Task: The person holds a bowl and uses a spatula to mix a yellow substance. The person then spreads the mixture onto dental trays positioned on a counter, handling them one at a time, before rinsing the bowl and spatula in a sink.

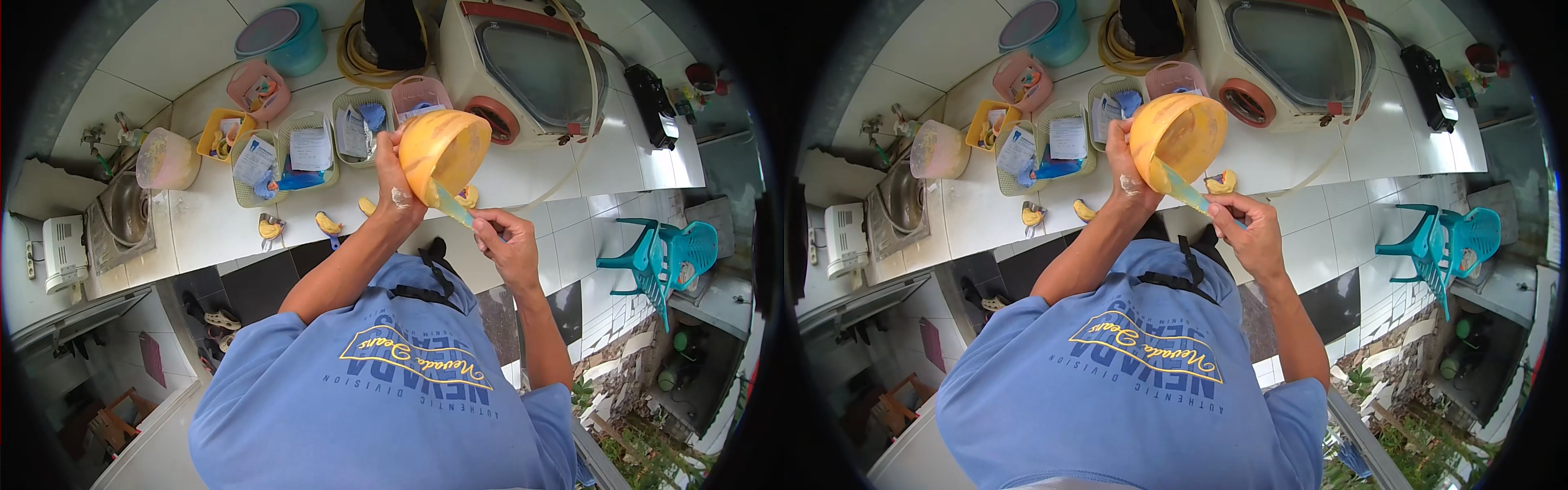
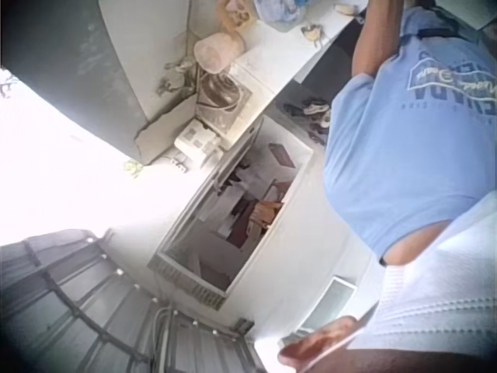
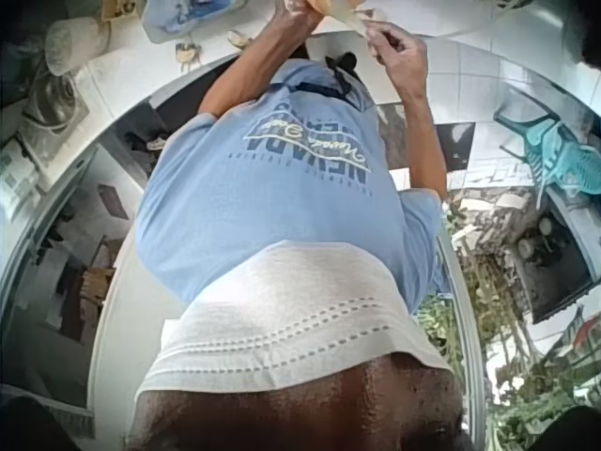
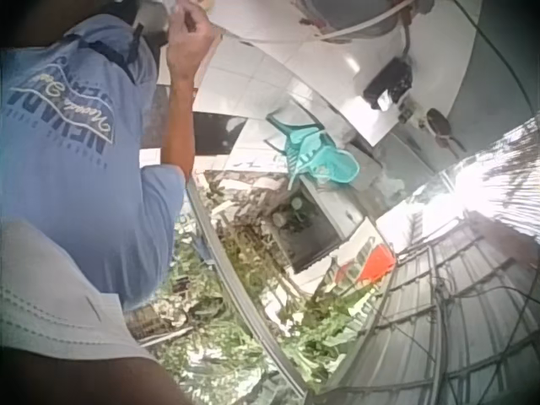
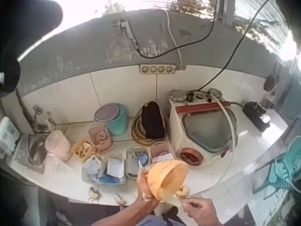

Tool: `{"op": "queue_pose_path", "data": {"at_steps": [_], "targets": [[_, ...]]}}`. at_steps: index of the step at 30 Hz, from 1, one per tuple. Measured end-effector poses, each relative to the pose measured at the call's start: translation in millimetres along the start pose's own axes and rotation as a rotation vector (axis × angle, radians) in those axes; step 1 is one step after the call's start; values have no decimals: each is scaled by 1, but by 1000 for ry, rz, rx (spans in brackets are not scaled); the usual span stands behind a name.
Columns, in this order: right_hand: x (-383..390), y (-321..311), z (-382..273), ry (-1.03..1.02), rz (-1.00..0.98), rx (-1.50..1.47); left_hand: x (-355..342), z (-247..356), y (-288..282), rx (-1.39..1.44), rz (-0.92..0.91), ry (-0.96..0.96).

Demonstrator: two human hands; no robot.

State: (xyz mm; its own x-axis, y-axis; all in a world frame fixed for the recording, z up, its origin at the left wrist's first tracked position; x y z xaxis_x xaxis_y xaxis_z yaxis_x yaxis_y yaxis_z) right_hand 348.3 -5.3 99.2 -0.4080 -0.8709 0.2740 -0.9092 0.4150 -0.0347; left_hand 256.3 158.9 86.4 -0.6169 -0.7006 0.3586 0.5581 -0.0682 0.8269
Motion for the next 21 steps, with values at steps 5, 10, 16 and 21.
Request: {"op": "queue_pose_path", "data": {"at_steps": [5,10,16,21], "targets": [[15,-6,4,10,134,-124,-9,-12,-18,-8,52,35],[26,-28,19,-26,390,63,-11,5,-54,-5,143,46],[23,-33,88,91,696,355,3,39,-98,-77,177,44],[13,-11,122,79,843,626,23,55,-119,-79,260,32]]}}
Point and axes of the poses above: each hand's wrist, its own x-axis away from the middle knuckle, its own y-axis out of the palm, z = x × y, the point moved 1 cm from there along -x, towards the middle knuckle, and after that the axes turned 2 degrees about x, right-handed, at the moved point
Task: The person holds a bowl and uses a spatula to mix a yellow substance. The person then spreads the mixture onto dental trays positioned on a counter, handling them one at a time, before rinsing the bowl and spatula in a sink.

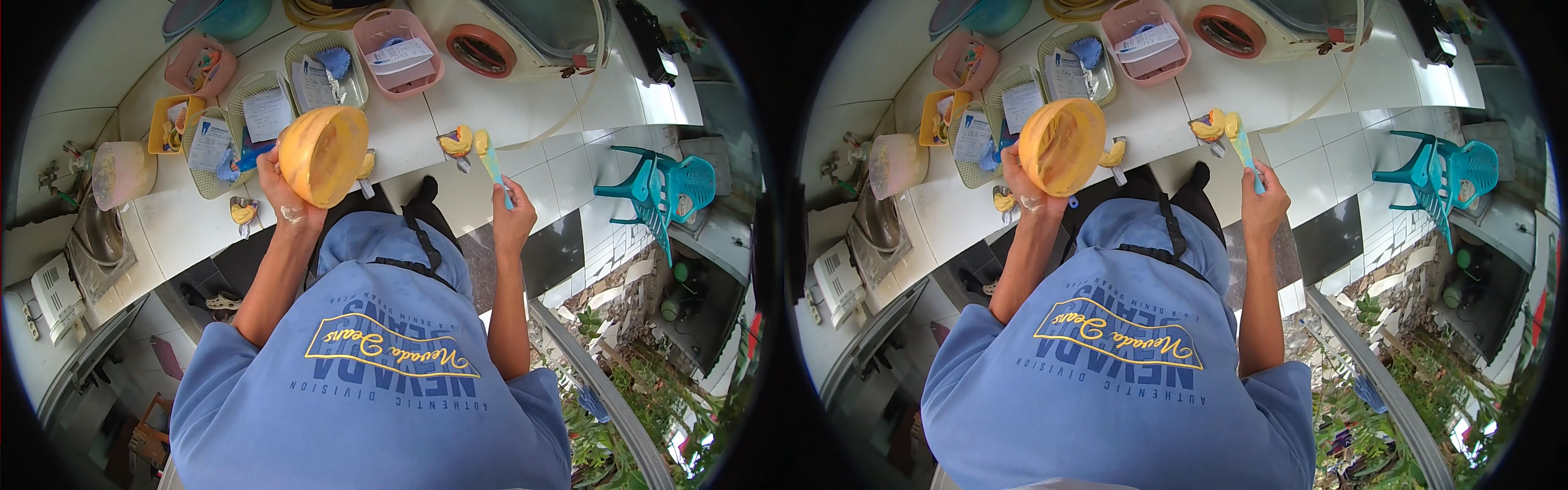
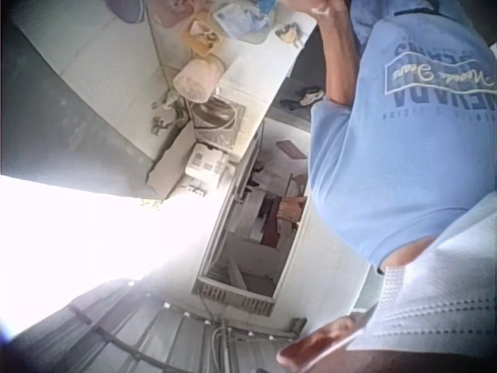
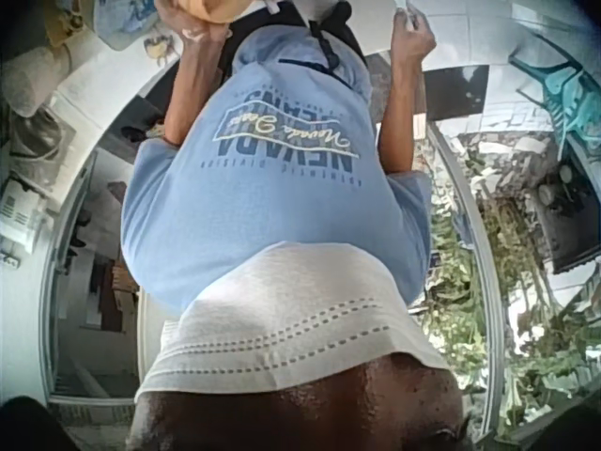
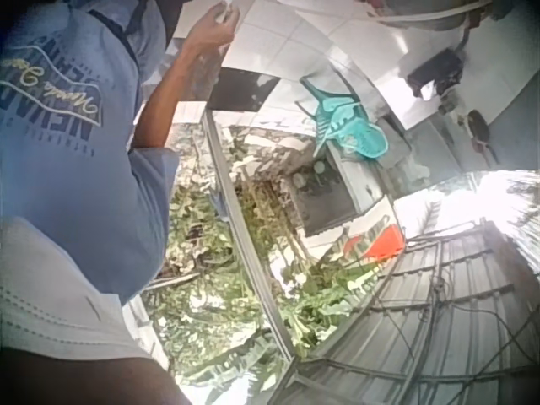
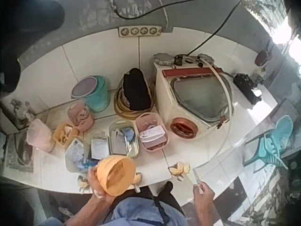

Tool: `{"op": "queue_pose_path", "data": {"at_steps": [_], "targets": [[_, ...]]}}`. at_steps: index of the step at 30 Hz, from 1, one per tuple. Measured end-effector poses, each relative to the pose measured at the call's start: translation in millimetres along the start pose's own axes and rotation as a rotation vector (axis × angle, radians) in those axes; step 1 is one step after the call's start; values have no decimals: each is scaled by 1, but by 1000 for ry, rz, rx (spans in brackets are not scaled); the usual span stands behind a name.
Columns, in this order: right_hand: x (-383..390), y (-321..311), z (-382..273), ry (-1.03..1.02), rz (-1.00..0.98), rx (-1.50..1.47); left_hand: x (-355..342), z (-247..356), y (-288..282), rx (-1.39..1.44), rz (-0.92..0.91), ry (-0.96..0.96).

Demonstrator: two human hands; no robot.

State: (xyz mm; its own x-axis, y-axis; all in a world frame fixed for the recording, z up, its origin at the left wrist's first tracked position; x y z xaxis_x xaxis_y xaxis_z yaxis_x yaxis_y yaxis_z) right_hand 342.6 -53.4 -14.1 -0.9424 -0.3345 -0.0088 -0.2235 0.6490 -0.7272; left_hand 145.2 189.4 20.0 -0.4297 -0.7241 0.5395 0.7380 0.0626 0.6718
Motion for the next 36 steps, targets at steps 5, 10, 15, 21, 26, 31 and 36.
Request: {"op": "queue_pose_path", "data": {"at_steps": [5,10,15,21,26,31,36], "targets": [[4,14,-5,-64,7,109,4,1,-11,-13,43,-13],[5,22,-2,-223,38,153,6,2,-11,-42,80,-7],[8,24,-5,-270,40,190,7,6,-13,-33,26,-44],[7,29,-5,-317,77,207,7,5,-15,-13,103,-30],[8,29,-9,-309,81,203,6,5,-21,-28,104,-21],[11,24,-11,-304,105,162,8,5,-20,-38,117,-53],[25,-3,-40,202,-113,-469,-2,-4,-17,178,21,-214]]}}
Point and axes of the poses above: each hand's wrist, its own x-axis away from the middle knuckle, its own y-axis out of the palm, z = x × y, the point moved 1 cm from there along -x, towards the middle knuckle, and after that the axes turned 2 degrees about x, right-handed, at the moved point
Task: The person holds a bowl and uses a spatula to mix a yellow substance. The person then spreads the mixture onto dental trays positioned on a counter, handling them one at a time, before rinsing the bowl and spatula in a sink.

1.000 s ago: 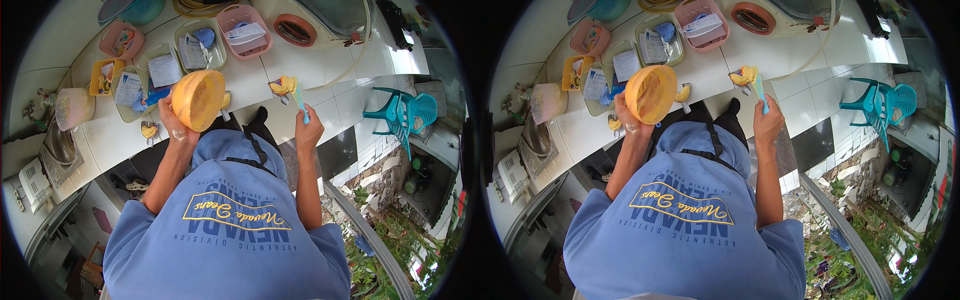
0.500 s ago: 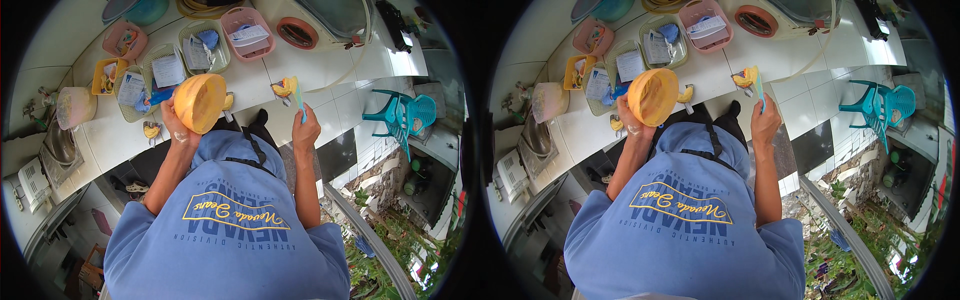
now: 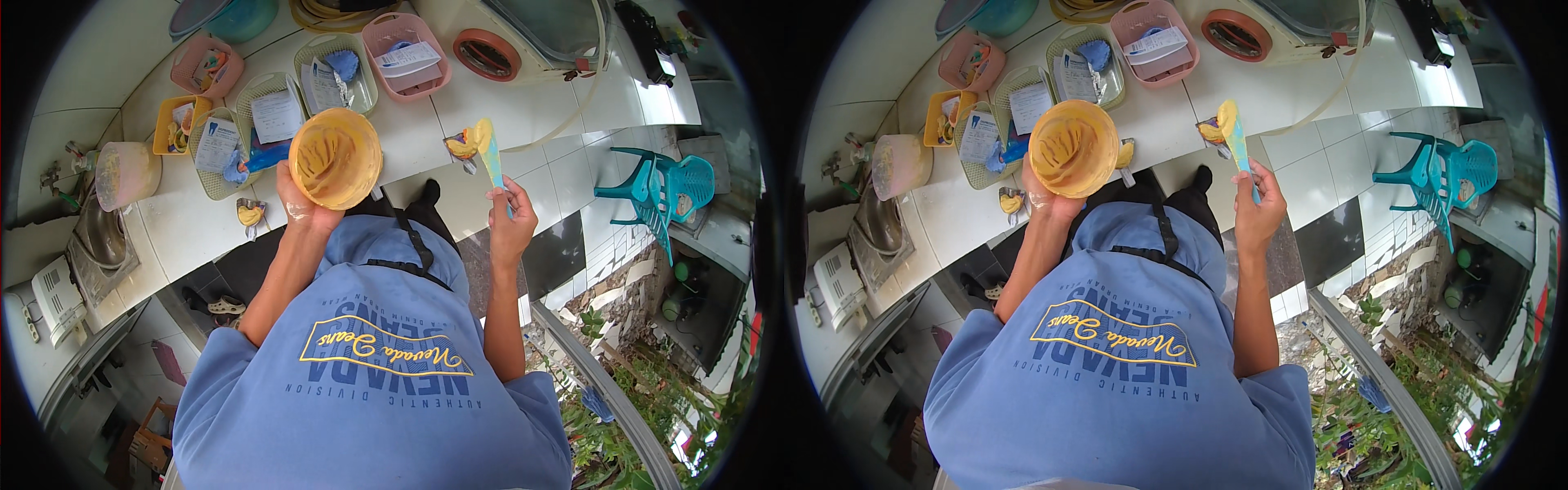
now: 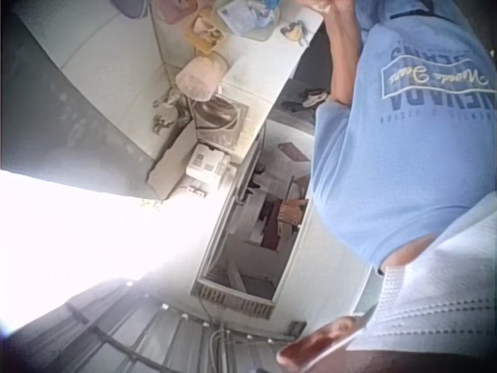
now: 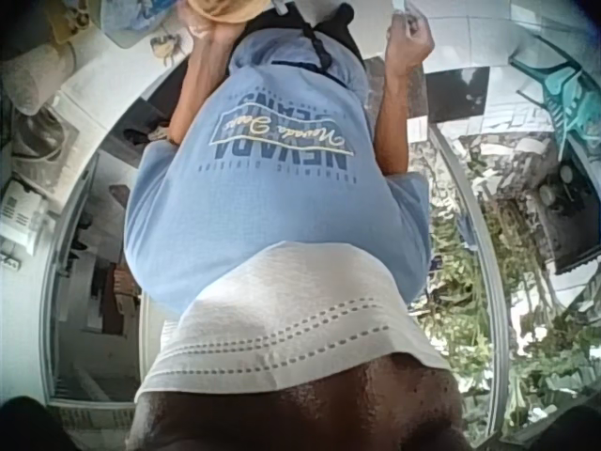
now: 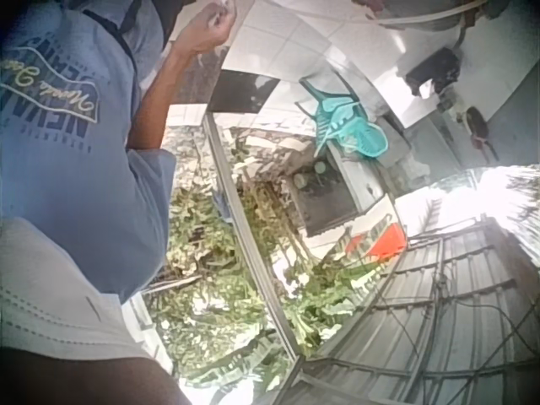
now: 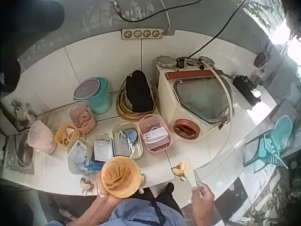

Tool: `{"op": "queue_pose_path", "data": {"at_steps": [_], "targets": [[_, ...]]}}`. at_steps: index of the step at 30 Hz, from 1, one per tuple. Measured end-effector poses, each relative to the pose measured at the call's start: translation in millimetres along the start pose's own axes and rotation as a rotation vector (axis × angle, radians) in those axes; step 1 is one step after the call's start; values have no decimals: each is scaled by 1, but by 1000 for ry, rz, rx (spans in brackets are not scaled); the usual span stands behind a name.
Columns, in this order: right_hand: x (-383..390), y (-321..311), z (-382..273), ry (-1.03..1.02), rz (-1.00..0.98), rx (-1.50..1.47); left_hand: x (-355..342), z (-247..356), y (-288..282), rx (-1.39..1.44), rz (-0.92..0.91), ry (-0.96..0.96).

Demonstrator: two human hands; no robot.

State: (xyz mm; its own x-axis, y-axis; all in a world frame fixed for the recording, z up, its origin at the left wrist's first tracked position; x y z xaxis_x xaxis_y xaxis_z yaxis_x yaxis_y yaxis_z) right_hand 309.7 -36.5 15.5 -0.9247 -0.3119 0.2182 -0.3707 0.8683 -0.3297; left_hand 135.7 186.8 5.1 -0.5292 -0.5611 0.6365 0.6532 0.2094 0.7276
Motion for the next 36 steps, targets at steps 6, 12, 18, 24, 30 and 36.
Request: {"op": "queue_pose_path", "data": {"at_steps": [6,12,18,24,30,36], "targets": [[32,26,-40,-645,-162,159,-6,-41,42,102,-1,-150],[31,21,-32,-832,-299,416,-18,-49,51,204,-53,-149],[-3,-44,-4,-638,-286,364,-14,-50,55,290,-88,-63],[-50,-68,34,-511,-163,510,-6,-46,46,259,-86,2],[-65,-62,41,-535,-226,479,3,-40,38,273,-56,78],[-68,-53,43,-579,-257,462,7,-39,35,302,-33,104]]}}
Point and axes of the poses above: each hand's wrist, its own x-axis away from the middle knuckle, its own y-axis out of the palm, z = x × y, the point moved 1 cm from there along -x, towards the middle knuckle, and after that the axes turned 2 degrees about x, right-handed, at the moved point
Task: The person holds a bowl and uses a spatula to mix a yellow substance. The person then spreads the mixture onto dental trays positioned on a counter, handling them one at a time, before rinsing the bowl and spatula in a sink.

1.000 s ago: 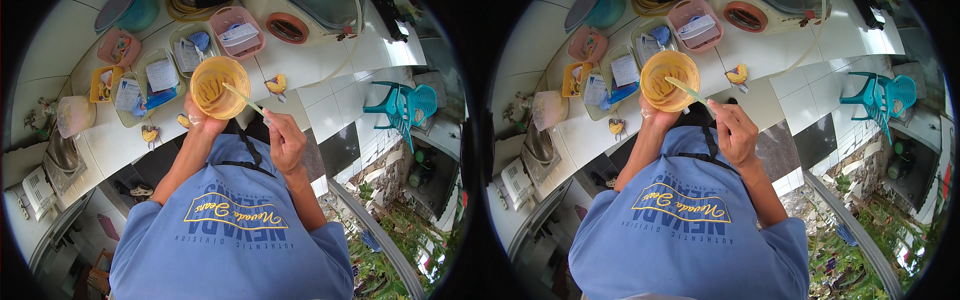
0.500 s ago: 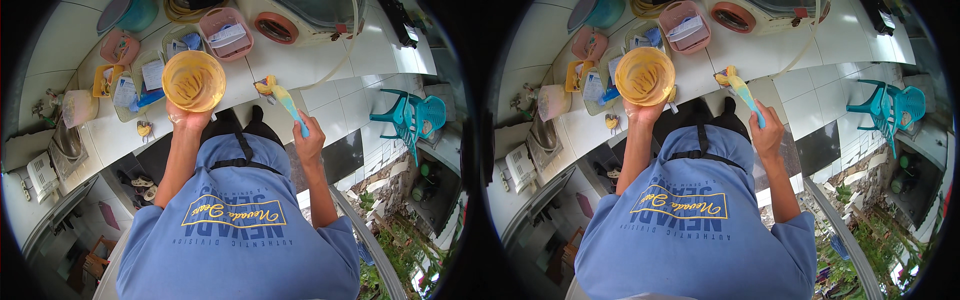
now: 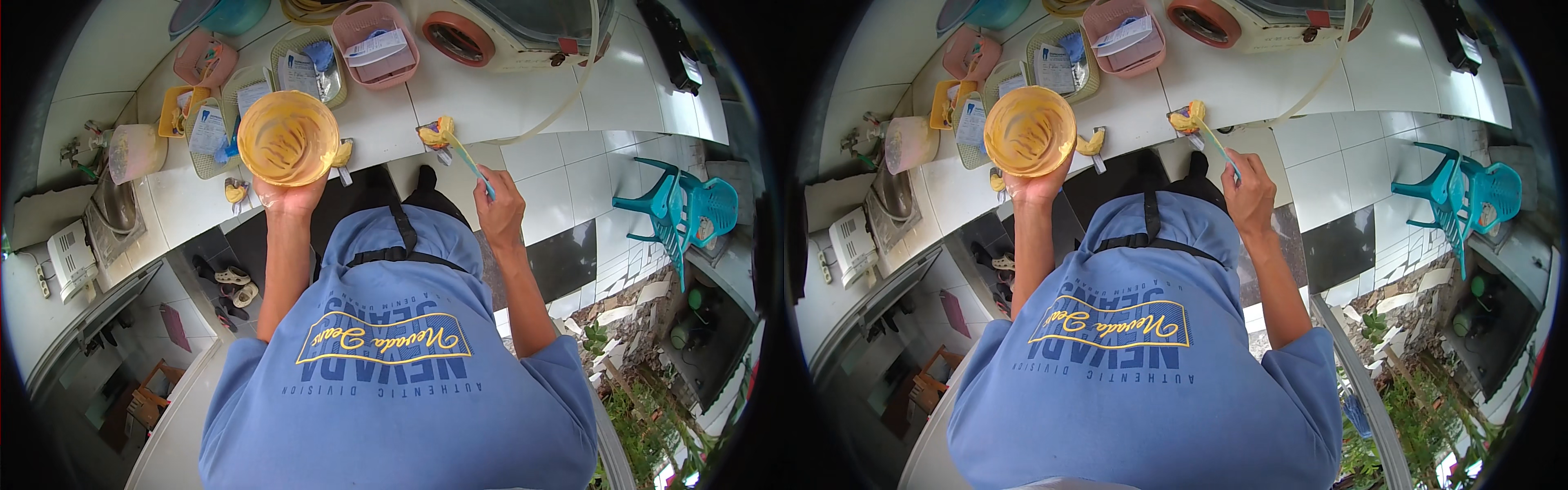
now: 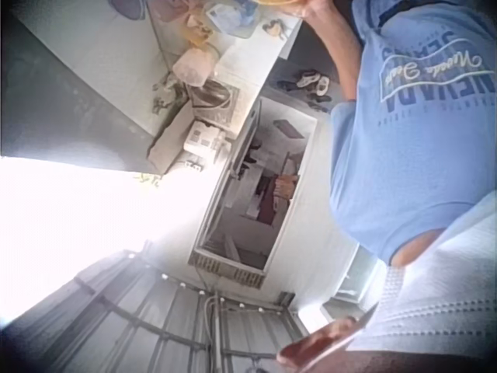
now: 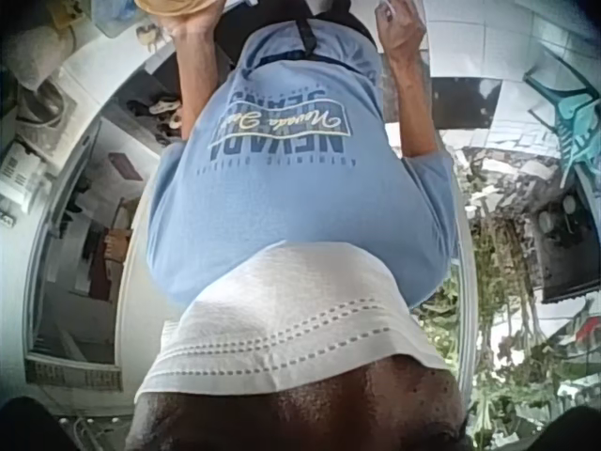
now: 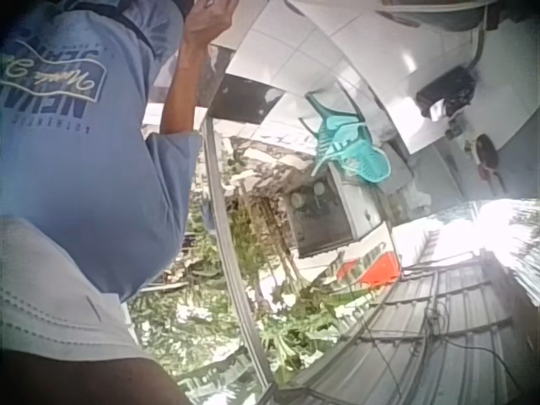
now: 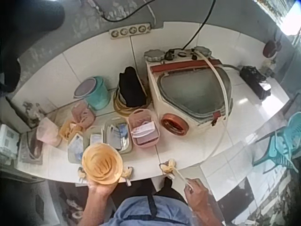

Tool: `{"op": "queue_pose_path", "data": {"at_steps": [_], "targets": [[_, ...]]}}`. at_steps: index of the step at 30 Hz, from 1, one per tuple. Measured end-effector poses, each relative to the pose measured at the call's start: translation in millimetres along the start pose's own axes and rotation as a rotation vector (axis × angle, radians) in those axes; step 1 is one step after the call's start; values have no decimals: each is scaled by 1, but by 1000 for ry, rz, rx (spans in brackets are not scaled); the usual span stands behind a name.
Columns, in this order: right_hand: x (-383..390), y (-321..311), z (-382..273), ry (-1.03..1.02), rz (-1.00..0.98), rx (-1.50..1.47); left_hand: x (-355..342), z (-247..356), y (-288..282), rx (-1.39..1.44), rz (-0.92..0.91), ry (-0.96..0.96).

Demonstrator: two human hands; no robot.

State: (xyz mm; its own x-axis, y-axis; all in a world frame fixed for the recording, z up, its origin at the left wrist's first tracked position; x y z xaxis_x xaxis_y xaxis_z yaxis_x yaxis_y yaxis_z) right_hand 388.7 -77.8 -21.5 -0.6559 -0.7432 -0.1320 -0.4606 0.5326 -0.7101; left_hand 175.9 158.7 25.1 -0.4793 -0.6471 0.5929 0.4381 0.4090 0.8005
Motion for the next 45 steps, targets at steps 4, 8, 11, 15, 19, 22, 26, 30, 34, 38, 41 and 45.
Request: {"op": "queue_pose_path", "data": {"at_steps": [4,8,11,15,19,22,26,30,34,38,41,45], "targets": [[0,1,4,-25,3,3,6,2,-2,-8,-1,28],[-1,0,5,-39,-48,24,7,5,-9,7,-5,40],[-5,0,6,-76,-47,34,10,6,-13,1,20,47],[-15,-4,6,-13,-63,54,13,5,-14,-4,10,77],[-23,-8,4,14,-117,66,15,5,-18,23,27,88],[-25,-8,7,-30,-138,67,17,6,-25,60,2,81],[-26,-12,7,-83,-140,52,21,3,-29,105,-45,99],[-36,-20,4,-95,-161,50,23,5,-35,98,21,127],[-41,-20,8,-156,-250,75,25,2,-37,108,91,169],[-43,-24,9,-156,-225,59,27,1,-43,134,122,193],[-43,-24,17,-160,-256,72,30,-1,-45,136,112,209],[-43,-19,18,-216,-289,87,31,-5,-47,161,141,220]]}}
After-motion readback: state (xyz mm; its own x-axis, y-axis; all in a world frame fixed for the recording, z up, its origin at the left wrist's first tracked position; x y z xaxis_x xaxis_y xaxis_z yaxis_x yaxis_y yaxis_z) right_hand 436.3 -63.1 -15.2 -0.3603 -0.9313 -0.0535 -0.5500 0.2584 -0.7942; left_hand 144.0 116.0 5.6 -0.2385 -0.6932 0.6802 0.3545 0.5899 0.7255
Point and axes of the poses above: each hand's wrist, its own x-axis away from the middle knuckle, its own y-axis out of the palm, z = x × y, the point moved 1 cm from there along -x, towards the middle knuckle, and after that the axes turned 2 degrees about x, right-handed, at the moved point
